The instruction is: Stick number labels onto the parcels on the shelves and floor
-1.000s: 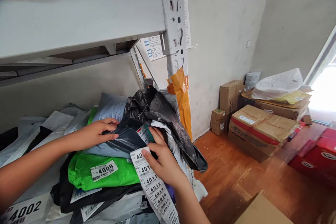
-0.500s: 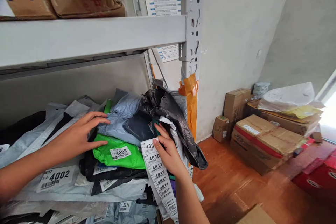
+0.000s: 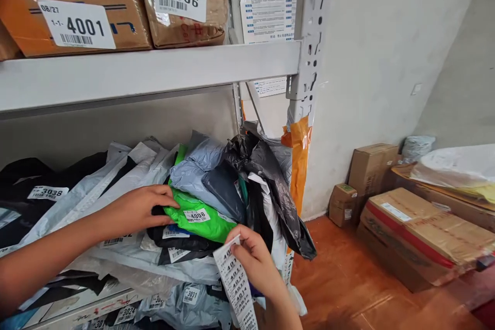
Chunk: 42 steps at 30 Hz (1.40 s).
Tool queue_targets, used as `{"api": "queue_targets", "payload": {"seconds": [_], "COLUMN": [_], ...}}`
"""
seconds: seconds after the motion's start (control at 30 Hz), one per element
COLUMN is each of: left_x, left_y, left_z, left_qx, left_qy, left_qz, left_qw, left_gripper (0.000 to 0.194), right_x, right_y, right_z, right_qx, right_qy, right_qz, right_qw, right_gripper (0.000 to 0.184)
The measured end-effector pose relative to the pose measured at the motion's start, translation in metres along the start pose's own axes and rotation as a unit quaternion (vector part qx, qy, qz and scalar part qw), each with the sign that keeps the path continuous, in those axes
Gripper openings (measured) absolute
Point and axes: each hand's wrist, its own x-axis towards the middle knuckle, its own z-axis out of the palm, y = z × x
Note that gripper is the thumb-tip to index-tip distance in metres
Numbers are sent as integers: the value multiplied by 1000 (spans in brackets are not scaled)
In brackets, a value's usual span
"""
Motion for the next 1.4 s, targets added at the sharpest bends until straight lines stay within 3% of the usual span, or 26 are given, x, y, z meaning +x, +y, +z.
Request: {"api": "queue_targets", "payload": {"seconds": [0.17, 0.33, 0.43, 0.57, 0.77, 0.87, 0.97, 1.07, 1.2, 1.4], "left_x": [22, 51, 65, 72, 51, 33, 17, 9, 5, -1], "left_y": [18, 31, 35, 35, 28, 29, 33, 39, 43, 39], "left_z": [0, -10, -20, -28, -26, -21, -7, 10, 23, 23], "left_qx": [33, 64, 72, 88, 87, 45, 28, 59, 64, 37], "left_qy": [-23, -53, -56, -105, -146, -136, -76, -37, -24, -18], "left_qz": [33, 45, 52, 51, 36, 18, 18, 15, -9, -2], "left_qw": [999, 996, 994, 989, 985, 989, 997, 997, 998, 999], "left_gripper": [40, 25, 18, 21, 25, 26, 34, 24, 29, 33], "right_x": [1, 3, 6, 10, 9, 6, 10, 20, 32, 31], "right_y": [7, 12, 16, 21, 23, 18, 13, 10, 7, 9], "right_z": [10, 34, 49, 61, 58, 51, 42, 38, 43, 47], "right_qx": [-4, -6, -31, -52, -58, -76, -118, -195, -270, -219], "right_qy": [-49, -102, -116, -96, -62, -47, 61, 156, 145, 122], "right_qz": [14, 43, 39, 25, -11, -22, -68, -115, -111, -113], "right_qw": [999, 994, 992, 994, 996, 996, 989, 961, 945, 961], "right_gripper": [17, 18, 12, 17, 14, 10, 16, 21, 28, 25]}}
